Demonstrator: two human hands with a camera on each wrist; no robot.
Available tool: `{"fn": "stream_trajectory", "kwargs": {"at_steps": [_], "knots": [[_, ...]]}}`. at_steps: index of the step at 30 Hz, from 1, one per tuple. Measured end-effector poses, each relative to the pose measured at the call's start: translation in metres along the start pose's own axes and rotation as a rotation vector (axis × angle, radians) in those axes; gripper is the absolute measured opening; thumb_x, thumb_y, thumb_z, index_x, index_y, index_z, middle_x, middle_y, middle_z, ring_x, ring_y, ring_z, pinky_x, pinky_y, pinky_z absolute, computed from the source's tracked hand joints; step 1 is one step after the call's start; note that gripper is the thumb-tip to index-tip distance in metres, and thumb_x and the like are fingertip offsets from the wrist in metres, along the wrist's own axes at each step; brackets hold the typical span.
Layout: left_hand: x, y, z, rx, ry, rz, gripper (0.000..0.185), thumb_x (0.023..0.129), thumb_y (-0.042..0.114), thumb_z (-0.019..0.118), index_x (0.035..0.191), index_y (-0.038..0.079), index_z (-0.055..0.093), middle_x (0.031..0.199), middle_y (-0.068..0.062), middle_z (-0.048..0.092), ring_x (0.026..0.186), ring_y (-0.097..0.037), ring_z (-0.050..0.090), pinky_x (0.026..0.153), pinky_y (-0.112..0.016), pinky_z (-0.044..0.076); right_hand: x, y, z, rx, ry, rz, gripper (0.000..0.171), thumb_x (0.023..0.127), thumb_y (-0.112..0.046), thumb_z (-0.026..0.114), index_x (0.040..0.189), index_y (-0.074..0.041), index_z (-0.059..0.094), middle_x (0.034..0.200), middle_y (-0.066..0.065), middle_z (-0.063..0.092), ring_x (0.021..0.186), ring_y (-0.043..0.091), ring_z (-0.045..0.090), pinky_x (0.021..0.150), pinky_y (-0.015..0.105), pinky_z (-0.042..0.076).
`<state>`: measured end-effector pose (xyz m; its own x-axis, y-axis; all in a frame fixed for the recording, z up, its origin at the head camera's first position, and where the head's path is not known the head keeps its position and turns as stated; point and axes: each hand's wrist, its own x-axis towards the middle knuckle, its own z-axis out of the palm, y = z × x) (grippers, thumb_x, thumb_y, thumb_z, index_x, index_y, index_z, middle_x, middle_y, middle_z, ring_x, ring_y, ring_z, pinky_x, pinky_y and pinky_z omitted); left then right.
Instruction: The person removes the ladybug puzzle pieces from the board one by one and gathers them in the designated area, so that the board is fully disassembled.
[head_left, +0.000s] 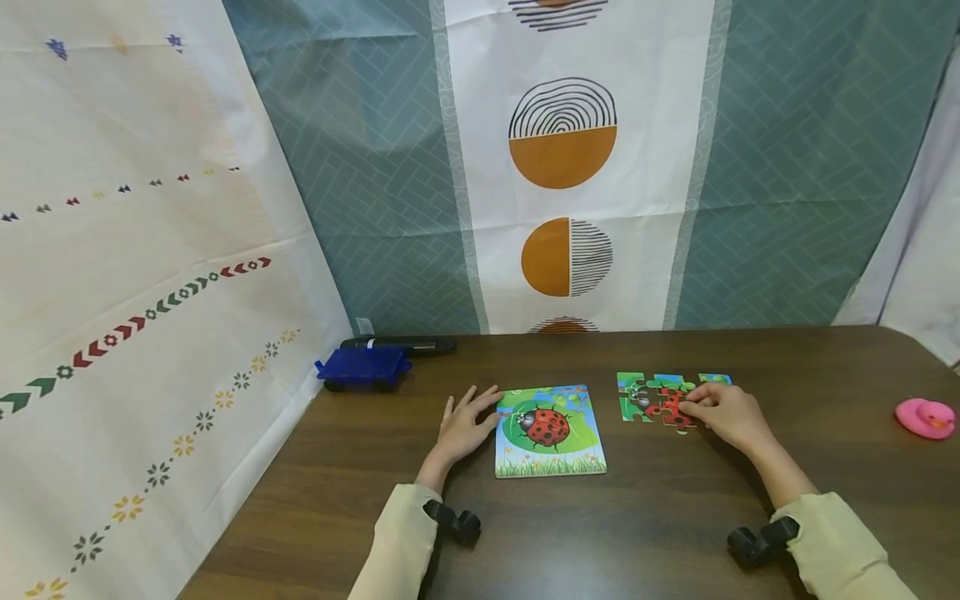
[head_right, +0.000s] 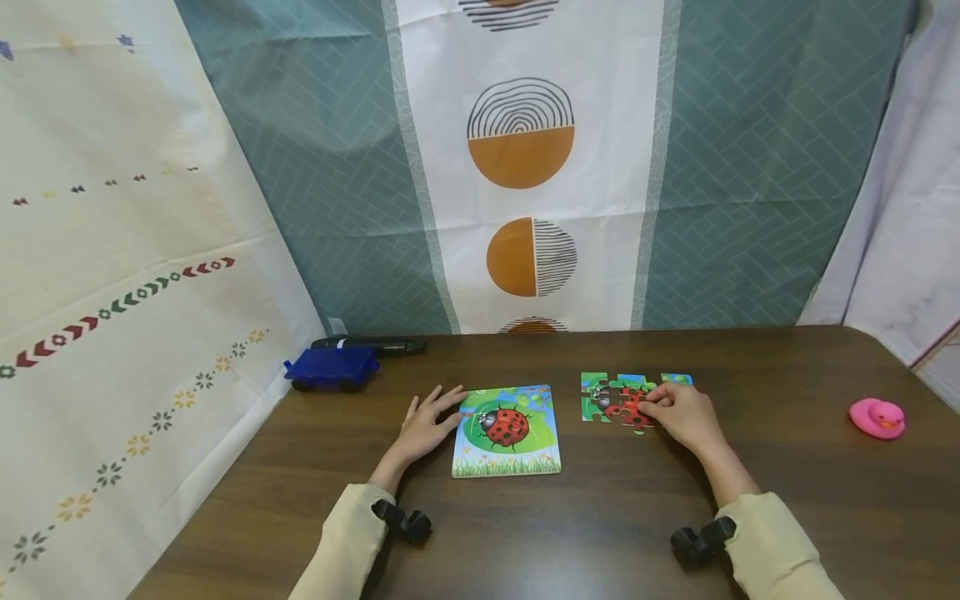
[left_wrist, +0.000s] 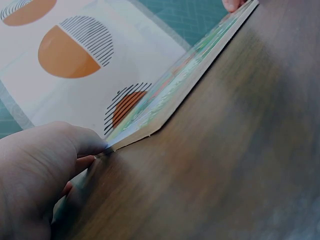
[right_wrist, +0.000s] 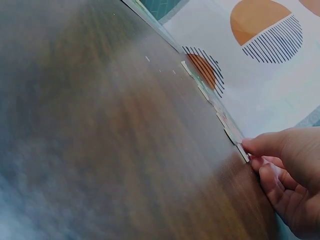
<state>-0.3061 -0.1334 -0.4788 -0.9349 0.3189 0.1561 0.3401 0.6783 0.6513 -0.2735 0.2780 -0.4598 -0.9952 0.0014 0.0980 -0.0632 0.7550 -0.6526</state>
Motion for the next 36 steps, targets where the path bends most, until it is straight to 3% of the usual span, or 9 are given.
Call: {"fn": "stream_trajectory", "kwargs": {"at_steps": [7,12,16,20,23,30,36], "knots": [[-0.001,-0.002,-0.001,-0.002,0.008,0.000,0.044,0.099,0.028,0.054,0.141,0.016,0.054,0.155,-0.003,0.043,0.151,-0.035,0.022,0.120,-0.065,-0.002,0.002,-0.004,0.001,0.017,0.020,-0.017,0.035,0.092,-0.028,0.066,0.104,0.005,0.066,0.082,0.013,0.072,0.060,0.010,0.058,0.056,0.028,0.048],[0.001,-0.001,-0.003,-0.010,0.005,0.004,0.044,0.099,0.027,0.054,0.142,0.016,0.053,0.155,-0.004,0.042,0.151,-0.035,0.021,0.120,-0.065,-0.003,0.001,-0.026,0.006,0.085,0.049,-0.075,0.032,0.094,-0.026,0.065,0.106,0.003,0.065,0.090,0.019,0.072,0.063,0.010,0.059,0.054,0.027,0.050],[0.001,-0.001,-0.004,-0.013,0.012,0.002,0.044,0.099,0.026,0.054,0.141,0.016,0.054,0.155,-0.004,0.043,0.151,-0.035,0.022,0.120,-0.065,-0.003,0.002,-0.055,0.021,0.179,-0.009,-0.156,0.030,0.094,-0.024,0.066,0.108,0.002,0.065,0.089,0.015,0.070,0.068,0.014,0.059,0.055,0.026,0.050],[0.001,-0.002,-0.002,-0.002,0.006,0.004,0.044,0.099,0.027,0.054,0.141,0.016,0.054,0.154,-0.003,0.043,0.151,-0.035,0.022,0.120,-0.065,-0.002,0.002,-0.080,0.044,0.195,-0.112,-0.233,0.028,0.092,-0.024,0.067,0.109,-0.002,0.067,0.093,0.008,0.068,0.080,0.014,0.059,0.064,0.028,0.049],[0.001,-0.001,-0.001,0.002,0.008,0.001,0.044,0.098,0.027,0.055,0.141,0.017,0.055,0.154,-0.003,0.044,0.150,-0.035,0.023,0.119,-0.065,-0.002,0.004,-0.094,0.060,0.200,-0.200,-0.282,0.029,0.091,-0.023,0.068,0.111,-0.002,0.066,0.102,0.012,0.068,0.086,0.016,0.058,0.069,0.030,0.048],[-0.001,0.002,0.002,-0.006,0.006,0.007,0.044,0.098,0.027,0.055,0.141,0.016,0.055,0.154,-0.003,0.044,0.150,-0.035,0.023,0.120,-0.065,-0.002,0.006,-0.106,0.079,0.228,-0.339,-0.296,0.046,0.089,-0.022,0.071,0.126,0.002,0.059,0.128,0.023,0.059,0.087,0.019,0.053,0.067,0.031,0.046],[-0.001,0.002,-0.001,-0.022,0.007,0.000,0.044,0.098,0.026,0.055,0.141,0.016,0.055,0.154,-0.003,0.044,0.151,-0.035,0.022,0.120,-0.065,-0.003,0.005,-0.110,0.082,0.189,-0.382,-0.307,0.060,0.085,-0.026,0.076,0.133,0.004,0.055,0.131,0.026,0.051,0.096,0.027,0.052,0.074,0.038,0.047]]}}
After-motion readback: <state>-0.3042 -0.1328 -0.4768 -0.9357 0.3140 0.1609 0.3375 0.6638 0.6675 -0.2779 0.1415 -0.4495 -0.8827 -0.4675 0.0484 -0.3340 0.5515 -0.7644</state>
